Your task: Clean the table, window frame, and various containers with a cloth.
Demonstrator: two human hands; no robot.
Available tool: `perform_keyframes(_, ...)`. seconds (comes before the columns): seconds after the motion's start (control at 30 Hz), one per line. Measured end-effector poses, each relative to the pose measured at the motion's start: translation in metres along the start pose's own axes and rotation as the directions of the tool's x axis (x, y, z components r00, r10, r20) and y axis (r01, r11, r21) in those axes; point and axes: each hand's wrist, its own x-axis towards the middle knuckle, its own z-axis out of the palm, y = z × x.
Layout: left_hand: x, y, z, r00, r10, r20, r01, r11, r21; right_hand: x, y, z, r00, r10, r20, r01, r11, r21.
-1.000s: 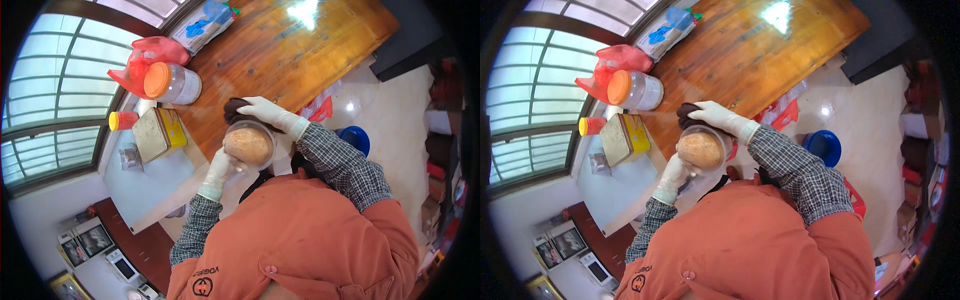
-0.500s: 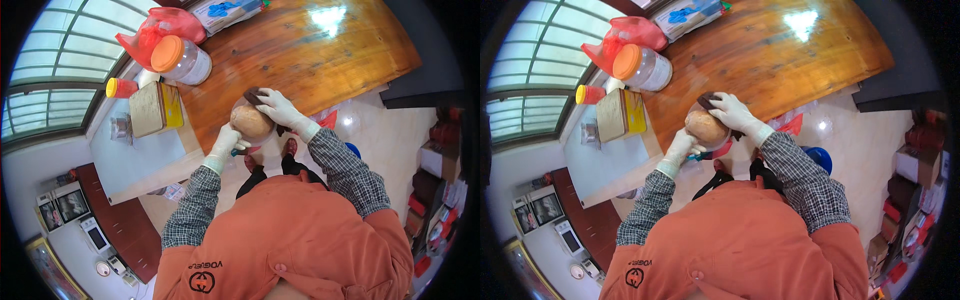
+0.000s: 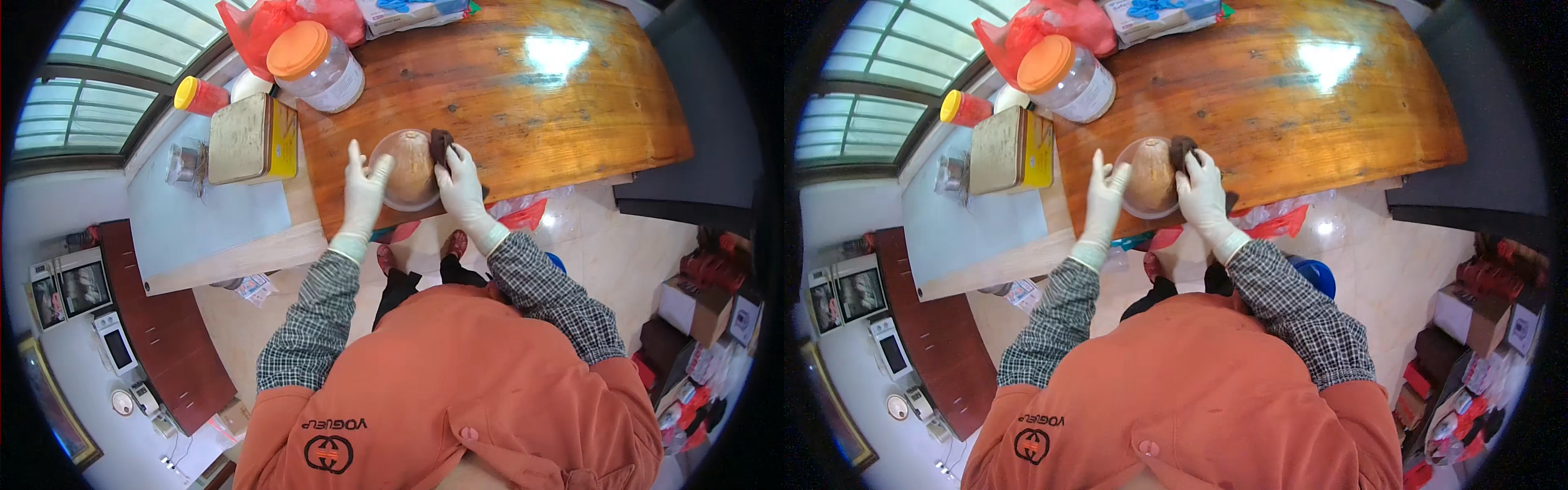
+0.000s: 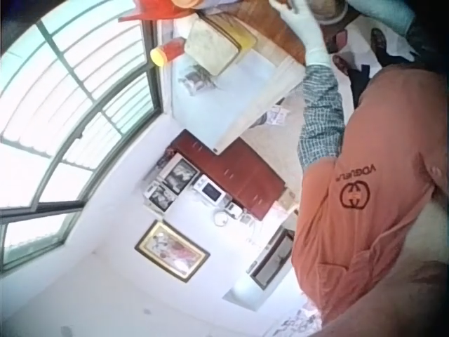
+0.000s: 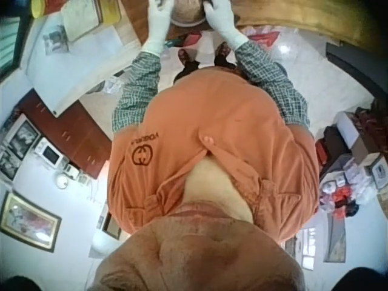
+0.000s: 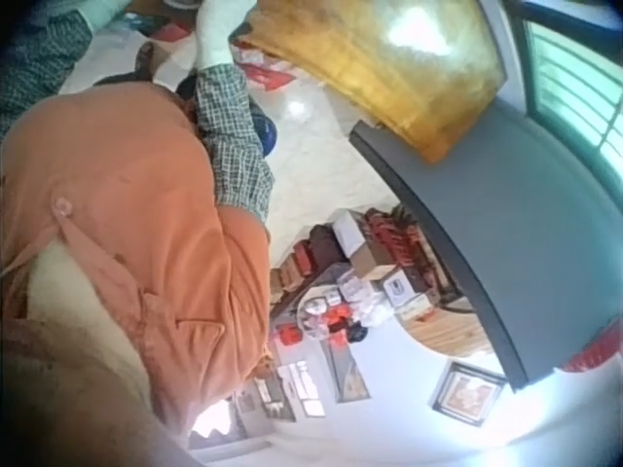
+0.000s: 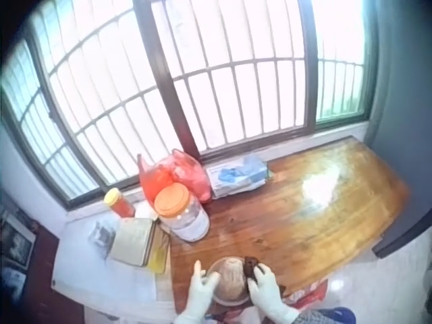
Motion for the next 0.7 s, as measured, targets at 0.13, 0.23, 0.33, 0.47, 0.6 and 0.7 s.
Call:
perform_keyframes(0.13, -0.023, 0.013, 0.016, 0.987, 0.156, 0.045, -0.161, 0.897, 0.411, -0.023, -0.007, 0.002, 0.999, 0.042, 0.028, -0.043, 0.998, 0.045)
perform_keyframes(0.23, -0.025, 0.028, 0.016, 0.975, 0.187, 0.118, -0.22, 0.756, 0.616, -0.019, 0.012, 0.0, 0.997, 0.021, 0.079, -0.038, 0.975, 0.219)
perform_keyframes(0.33, -0.025, 0.021, 0.016, 0.957, 0.253, 0.141, -0.285, 0.736, 0.613, 0.007, 0.024, -0.005, 0.988, -0.062, 0.142, 0.014, 0.949, 0.315)
perform_keyframes(0.47, -0.025, 0.016, 0.014, 0.948, 0.298, 0.113, -0.302, 0.729, 0.615, 0.066, 0.008, -0.014, 0.848, -0.017, 0.53, -0.246, 0.872, 0.423)
perform_keyframes(0.6, -0.023, 0.025, 0.014, 0.957, 0.26, 0.13, -0.278, 0.692, 0.666, 0.084, 0.008, -0.007, 0.801, -0.036, 0.597, -0.237, 0.898, 0.372)
perform_keyframes(0.7, -0.027, 0.027, 0.014, 0.966, 0.224, 0.127, -0.25, 0.697, 0.672, 0.067, 0.007, -0.006, 0.849, -0.052, 0.525, -0.175, 0.911, 0.372)
